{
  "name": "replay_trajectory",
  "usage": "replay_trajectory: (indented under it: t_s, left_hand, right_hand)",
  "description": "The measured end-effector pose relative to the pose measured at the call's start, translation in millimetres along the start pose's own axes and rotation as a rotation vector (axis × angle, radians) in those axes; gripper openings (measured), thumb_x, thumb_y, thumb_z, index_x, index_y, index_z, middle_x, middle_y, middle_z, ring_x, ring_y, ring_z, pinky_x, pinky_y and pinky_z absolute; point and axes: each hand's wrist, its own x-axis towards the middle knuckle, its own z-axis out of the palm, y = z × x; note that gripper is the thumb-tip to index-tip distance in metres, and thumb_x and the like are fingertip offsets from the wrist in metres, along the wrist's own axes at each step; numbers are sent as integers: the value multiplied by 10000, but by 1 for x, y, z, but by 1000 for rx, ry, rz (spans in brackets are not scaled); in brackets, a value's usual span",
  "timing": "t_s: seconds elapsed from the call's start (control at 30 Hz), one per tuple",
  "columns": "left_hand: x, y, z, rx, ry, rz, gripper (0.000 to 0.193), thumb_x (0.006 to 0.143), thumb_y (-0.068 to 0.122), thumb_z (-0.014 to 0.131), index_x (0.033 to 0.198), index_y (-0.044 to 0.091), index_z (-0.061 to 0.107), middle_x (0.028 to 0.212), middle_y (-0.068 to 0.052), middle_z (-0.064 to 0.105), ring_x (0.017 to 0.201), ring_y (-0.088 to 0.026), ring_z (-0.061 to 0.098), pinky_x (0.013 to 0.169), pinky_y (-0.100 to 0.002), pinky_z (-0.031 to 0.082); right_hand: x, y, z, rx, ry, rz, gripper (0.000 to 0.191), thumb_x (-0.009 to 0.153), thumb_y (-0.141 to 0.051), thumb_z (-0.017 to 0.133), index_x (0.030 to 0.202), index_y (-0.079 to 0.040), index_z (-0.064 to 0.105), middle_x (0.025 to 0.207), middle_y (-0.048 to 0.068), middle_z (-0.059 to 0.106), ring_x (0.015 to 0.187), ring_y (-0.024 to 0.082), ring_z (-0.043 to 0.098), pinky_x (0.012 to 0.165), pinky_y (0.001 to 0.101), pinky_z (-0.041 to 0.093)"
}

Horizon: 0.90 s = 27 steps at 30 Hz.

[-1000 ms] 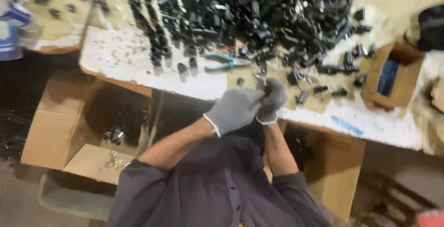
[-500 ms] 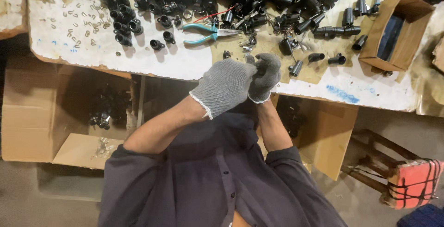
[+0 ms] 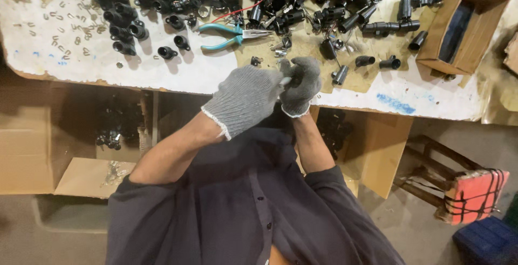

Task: The person sits at a workbench covered with a large pile of black plastic fittings and small metal inserts. They pick up a fitting, press a metal component into it by hand, occasionally use pliers to seat parts, and place completed fittings into a cardboard box, repeating the cycle.

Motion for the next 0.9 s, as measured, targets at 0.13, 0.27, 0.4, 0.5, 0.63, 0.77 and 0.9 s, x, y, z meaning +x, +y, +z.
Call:
replay_trajectory:
  t_s: [0.13, 0.27, 0.4, 0.5, 0.63, 0.77, 0.9]
  left_hand:
    - [-8, 2, -1, -10, 36, -32, 281, 1054, 233, 546, 891, 58, 692, 628, -193, 640, 590, -390, 672, 534, -495, 521]
    - [-18, 6, 1, 80, 118, 10, 194, 1001, 215, 577, 969, 51, 674, 593, -184, 630, 549, -386, 659, 501, -493, 510]
    - [-26, 8, 5, 106, 92, -34, 186, 1008, 208, 584, 999, 36, 657, 579, -178, 625, 508, -370, 650, 454, -471, 505]
    - [-27, 8, 8, 94, 145, 0, 175, 1007, 194, 585, 1013, 35, 660, 590, -170, 630, 510, -364, 649, 465, -473, 511]
    - [-22, 9, 10, 111, 135, -12, 183, 988, 197, 592, 1046, 45, 676, 592, -169, 641, 513, -366, 658, 464, -481, 519]
    - [-22, 11, 8, 104, 83, -44, 212, 981, 191, 591, 1095, 34, 675, 589, -173, 644, 510, -368, 662, 459, -479, 523]
    - [-23, 17, 5, 99, 142, 4, 211, 974, 168, 594, 1120, 42, 680, 635, -173, 666, 530, -364, 672, 470, -472, 529]
  right_hand:
    - [1, -3, 0, 51, -39, -6, 328, 962, -177, 819, 1136, -55, 569, 732, 11, 561, 569, 95, 549, 536, 275, 408]
    - [-1, -3, 0, 39, -55, 53, 344, 925, -55, 848, 1135, -63, 575, 725, 17, 558, 572, 89, 529, 538, 255, 377]
    - [-3, 1, 1, 35, -34, 50, 352, 923, -33, 841, 1149, -73, 575, 740, 18, 552, 599, 89, 521, 561, 256, 380]
    - [-6, 3, 2, 64, -40, 77, 371, 910, -31, 855, 1146, -75, 573, 721, 1, 560, 585, 70, 498, 548, 247, 363]
    - [-8, 3, 3, 96, -41, 101, 376, 900, -24, 862, 1147, -70, 582, 729, 7, 564, 575, 59, 488, 527, 234, 348]
    - [-9, 3, 4, 76, -28, 88, 371, 905, -29, 859, 1153, -66, 586, 783, 11, 583, 593, 62, 530, 527, 224, 371]
    - [-11, 6, 5, 100, -42, 97, 373, 909, -29, 864, 1162, -61, 592, 857, 25, 613, 618, 64, 585, 523, 217, 387]
